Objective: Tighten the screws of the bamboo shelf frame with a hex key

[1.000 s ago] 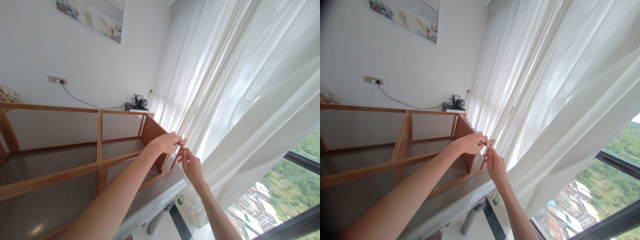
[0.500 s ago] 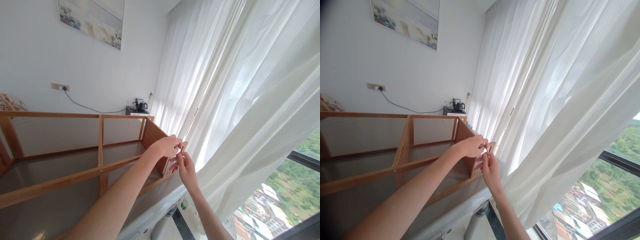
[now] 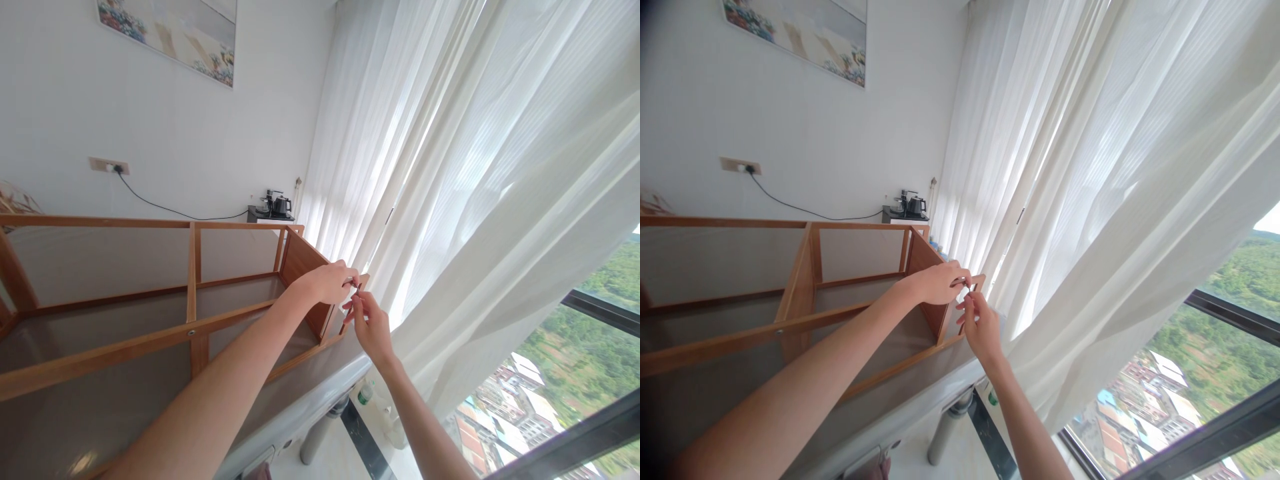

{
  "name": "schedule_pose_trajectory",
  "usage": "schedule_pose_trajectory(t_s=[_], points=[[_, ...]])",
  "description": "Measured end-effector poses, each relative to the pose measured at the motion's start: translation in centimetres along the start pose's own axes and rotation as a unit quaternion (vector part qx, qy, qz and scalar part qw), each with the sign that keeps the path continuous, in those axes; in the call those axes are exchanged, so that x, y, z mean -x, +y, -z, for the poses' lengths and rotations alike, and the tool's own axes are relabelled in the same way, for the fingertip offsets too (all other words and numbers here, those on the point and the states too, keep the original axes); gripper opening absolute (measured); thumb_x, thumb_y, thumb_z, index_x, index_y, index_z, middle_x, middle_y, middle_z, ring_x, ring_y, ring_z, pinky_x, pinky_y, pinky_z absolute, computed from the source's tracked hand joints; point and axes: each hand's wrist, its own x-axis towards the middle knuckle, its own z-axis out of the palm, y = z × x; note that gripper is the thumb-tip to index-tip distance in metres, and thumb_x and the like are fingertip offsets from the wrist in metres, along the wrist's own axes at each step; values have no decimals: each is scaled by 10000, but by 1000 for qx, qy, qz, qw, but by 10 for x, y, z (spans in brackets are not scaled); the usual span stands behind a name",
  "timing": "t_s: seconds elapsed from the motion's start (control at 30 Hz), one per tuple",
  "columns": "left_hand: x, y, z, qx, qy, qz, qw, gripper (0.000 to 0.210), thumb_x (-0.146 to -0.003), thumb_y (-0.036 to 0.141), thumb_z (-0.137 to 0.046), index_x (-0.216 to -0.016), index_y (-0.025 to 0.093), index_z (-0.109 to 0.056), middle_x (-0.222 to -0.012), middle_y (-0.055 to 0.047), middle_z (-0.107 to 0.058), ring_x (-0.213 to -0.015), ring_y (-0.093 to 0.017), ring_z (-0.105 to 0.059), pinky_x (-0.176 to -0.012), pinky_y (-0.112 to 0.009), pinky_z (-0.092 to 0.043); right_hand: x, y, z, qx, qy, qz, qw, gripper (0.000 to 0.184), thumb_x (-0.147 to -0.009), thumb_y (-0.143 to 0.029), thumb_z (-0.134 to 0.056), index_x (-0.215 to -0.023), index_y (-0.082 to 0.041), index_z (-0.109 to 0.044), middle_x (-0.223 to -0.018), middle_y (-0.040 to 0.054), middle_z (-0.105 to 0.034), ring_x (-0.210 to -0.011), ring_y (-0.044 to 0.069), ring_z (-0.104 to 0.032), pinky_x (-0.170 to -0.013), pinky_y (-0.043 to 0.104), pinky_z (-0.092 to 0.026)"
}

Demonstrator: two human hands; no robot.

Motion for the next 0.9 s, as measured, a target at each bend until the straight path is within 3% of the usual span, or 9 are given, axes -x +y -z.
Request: schedule_pose_trajectory(t_s=[0.3,0.5,0.8,0.9], points=[[2,3,2,3,-4,8,1000,307,-994,255,-416,-1175,308,-658,-1237,-59,-586,-910,-191,-691,-899,-355,-547,3,-1,0,-12,-14,-3,1000,380,-1065,-572,-388,-1054,-240,-572,-928,45,-751,-588,150,-701,-508,241,-503],[1,2,0,-9,1,4,1000,320,-997,259,-405,-1191,312,-654,-1255,-68,-580,-999,-217,-683,-922,-367,-547,-2,2,-1,-8,-6,2,1000,376,-1065,-567,-388,-1029,-238,-566,-946,47,-742,-567,142,-692,-522,244,-507],[3,2,2,-6,-1,1,1000,311,-999,258,-383,-1158,289,-648,-1247,-72,-581,-948,-217,-683,-870,-360,-551,-10,7,19,97,-45,41,993,349,-1082,-518,-343,-1028,-263,-573,-916,21,-732,-573,152,-680,-591,275,-501],[3,0,0,-3,9,-10,1000,311,-996,251,-386,-1158,302,-647,-1216,-61,-588,-926,-205,-686,-875,-357,-548,-9,3,19,57,-62,9,996,354,-1073,-552,-366,-1025,-265,-568,-921,22,-741,-534,152,-673,-589,287,-502]])
